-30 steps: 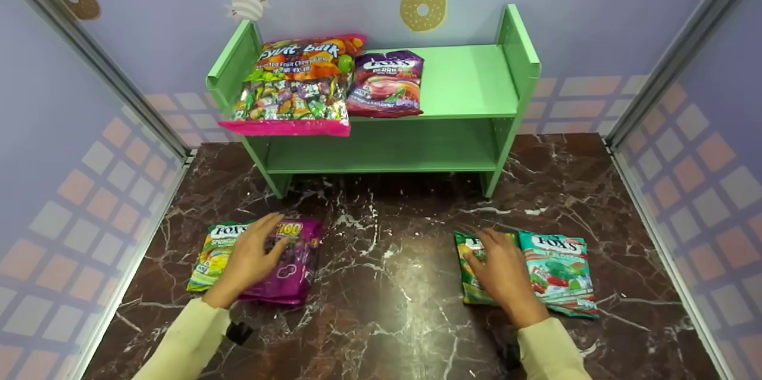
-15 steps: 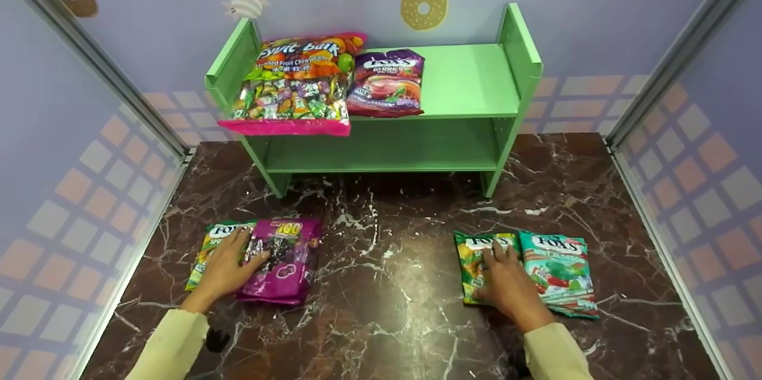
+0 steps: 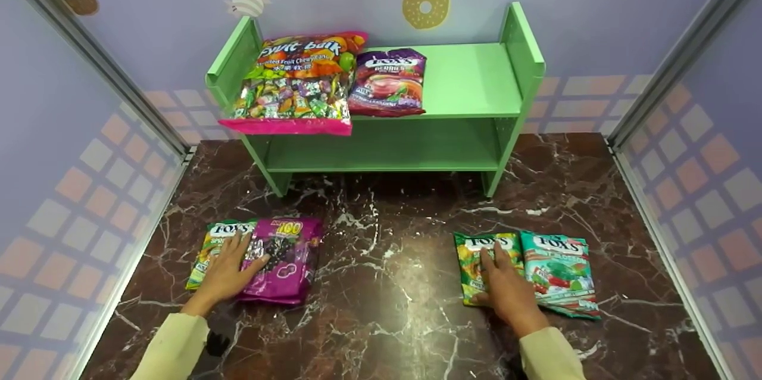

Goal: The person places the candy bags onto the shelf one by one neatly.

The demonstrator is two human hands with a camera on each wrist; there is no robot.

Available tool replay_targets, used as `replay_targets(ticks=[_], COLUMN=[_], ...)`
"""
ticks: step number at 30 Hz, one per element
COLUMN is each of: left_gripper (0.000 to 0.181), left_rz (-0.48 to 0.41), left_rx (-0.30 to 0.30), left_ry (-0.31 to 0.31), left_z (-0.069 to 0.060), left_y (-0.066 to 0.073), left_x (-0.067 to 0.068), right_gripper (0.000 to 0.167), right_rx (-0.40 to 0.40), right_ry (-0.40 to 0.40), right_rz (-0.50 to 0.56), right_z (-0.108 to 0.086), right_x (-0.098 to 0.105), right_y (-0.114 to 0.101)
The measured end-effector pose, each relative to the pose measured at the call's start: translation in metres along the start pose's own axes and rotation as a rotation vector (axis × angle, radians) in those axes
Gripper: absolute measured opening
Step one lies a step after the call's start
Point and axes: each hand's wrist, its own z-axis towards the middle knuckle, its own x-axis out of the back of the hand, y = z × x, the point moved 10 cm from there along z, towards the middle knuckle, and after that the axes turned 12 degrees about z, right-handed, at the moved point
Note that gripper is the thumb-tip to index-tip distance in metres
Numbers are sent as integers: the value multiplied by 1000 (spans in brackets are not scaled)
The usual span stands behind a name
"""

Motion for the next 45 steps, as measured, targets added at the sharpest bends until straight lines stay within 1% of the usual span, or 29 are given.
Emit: replay_targets(ticks=[2, 6, 9, 12, 16, 20, 25, 30, 36, 45], left_gripper=[80, 79, 78, 78, 78, 77, 78, 78, 77, 75], left_rz=[-4, -3, 6, 14, 30, 44, 57, 62, 76, 90], left_rx=[-1, 11, 23, 27, 29, 33, 32, 39, 28, 4], left_ry=[11, 4, 1, 4, 12, 32, 60, 102, 141, 171], left_z=[-1, -2, -3, -3, -3, -3, -2, -3, -5, -9], left_y=[0, 0, 1, 5, 13, 26, 44, 63, 85, 111], left_x=[1, -1, -3, -3, -6, -9, -14, -16, -19, -26], right_gripper=[96, 95, 96, 95, 93, 92, 91, 89, 90, 94], right_rx=[-7, -20, -15, -13, -17, -3, 38, 42, 40, 39], right_ry=[-4, -6, 7, 19, 38, 72, 124, 152, 149, 128], right_rz=[-5, -13, -14, -17, -21, -20, -29, -38, -42, -22], right_z=[0, 1, 3, 6, 10, 12, 15, 20, 26, 32], right_x=[-2, -4, -6, -9, -13, -16, -19, -27, -39, -58], right_y=[0, -2, -5, -10, -18, -27, -42, -57, -75, -98])
